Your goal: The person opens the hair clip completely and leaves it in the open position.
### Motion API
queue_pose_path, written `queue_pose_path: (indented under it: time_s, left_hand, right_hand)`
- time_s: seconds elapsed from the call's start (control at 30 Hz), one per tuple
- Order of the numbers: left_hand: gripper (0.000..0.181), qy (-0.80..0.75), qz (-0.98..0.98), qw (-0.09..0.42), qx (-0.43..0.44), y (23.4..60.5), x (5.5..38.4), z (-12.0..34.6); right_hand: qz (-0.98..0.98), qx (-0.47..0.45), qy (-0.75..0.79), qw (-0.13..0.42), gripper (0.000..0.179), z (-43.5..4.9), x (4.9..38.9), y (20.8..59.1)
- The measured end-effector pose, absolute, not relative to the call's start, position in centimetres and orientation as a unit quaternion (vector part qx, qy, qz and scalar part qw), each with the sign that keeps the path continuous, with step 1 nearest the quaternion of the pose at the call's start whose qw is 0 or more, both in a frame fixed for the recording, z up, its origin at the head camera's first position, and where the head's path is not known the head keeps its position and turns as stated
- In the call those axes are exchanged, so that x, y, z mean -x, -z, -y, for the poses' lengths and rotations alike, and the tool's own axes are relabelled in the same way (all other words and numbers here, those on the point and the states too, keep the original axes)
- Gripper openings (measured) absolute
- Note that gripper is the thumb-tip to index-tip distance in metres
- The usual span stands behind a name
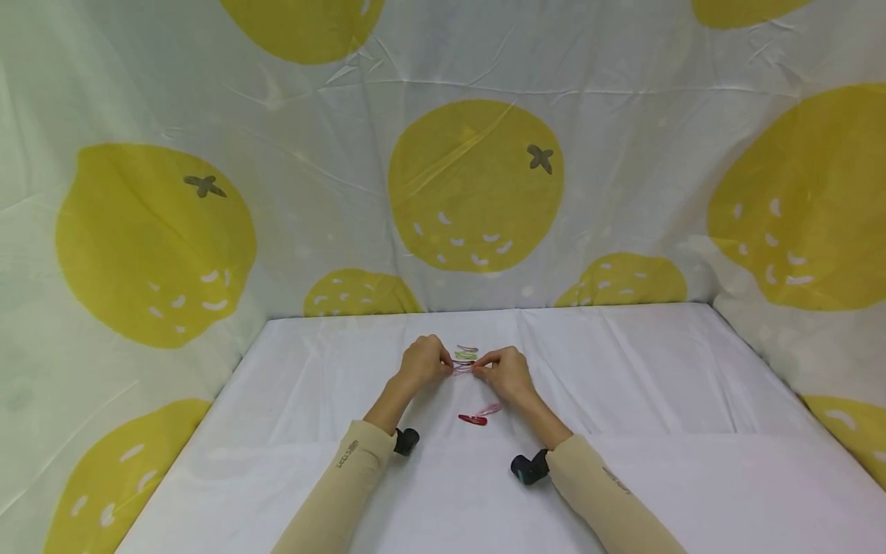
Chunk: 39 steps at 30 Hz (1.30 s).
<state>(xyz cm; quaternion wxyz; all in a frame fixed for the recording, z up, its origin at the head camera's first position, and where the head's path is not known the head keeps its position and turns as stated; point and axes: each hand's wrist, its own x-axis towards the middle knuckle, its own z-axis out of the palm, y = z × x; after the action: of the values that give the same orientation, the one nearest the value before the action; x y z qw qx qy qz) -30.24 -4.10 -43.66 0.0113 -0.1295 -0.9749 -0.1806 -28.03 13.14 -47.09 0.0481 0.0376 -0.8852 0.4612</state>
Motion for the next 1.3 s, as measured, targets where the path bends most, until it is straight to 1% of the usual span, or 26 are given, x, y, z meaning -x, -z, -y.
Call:
queue_pose_path:
  time_s: [0.2, 0.53, 0.8, 0.9, 0.97, 1.07, 1.3]
  left_hand:
    - [0.006, 0.155, 0.978, 0.023, 0.139, 43.7, 30.4, 3.9]
    - [0.005, 0.152, 0.979, 0.025, 0.133, 43.8, 30.2, 3.7]
    - [0.003, 0.172, 0.976, 0.043, 0.123, 43.8, 29.9, 4.9]
    - [0.004, 0.198, 0.973, 0.043, 0.113, 43.6, 29.2, 5.7]
    - [0.004, 0.224, 0.968, 0.029, 0.113, 43.4, 28.5, 6.1]
    - [0.006, 0.271, 0.955, -0.006, 0.118, 43.0, 27.3, 6.5]
    - [0.007, 0.33, 0.926, -0.097, 0.155, 43.3, 25.4, 6.4]
  right_hand:
    - [0.886, -0.044, -0.459, 0.054, 0.009, -13.3, 28.2, 47.3]
    - [0.889, -0.046, -0.452, 0.05, 0.008, -13.4, 28.3, 47.6]
    - [0.893, -0.039, -0.448, 0.034, 0.011, -14.6, 27.7, 47.1]
    - [0.894, -0.022, -0.448, 0.013, 0.012, -15.7, 26.7, 46.7]
    - [0.897, -0.019, -0.442, -0.003, 0.013, -16.6, 25.9, 46.4]
    - [0.899, -0.024, -0.437, -0.027, 0.013, -17.7, 24.7, 46.3]
    - [0.883, -0.081, -0.455, -0.081, 0.018, -19.2, 23.2, 47.1]
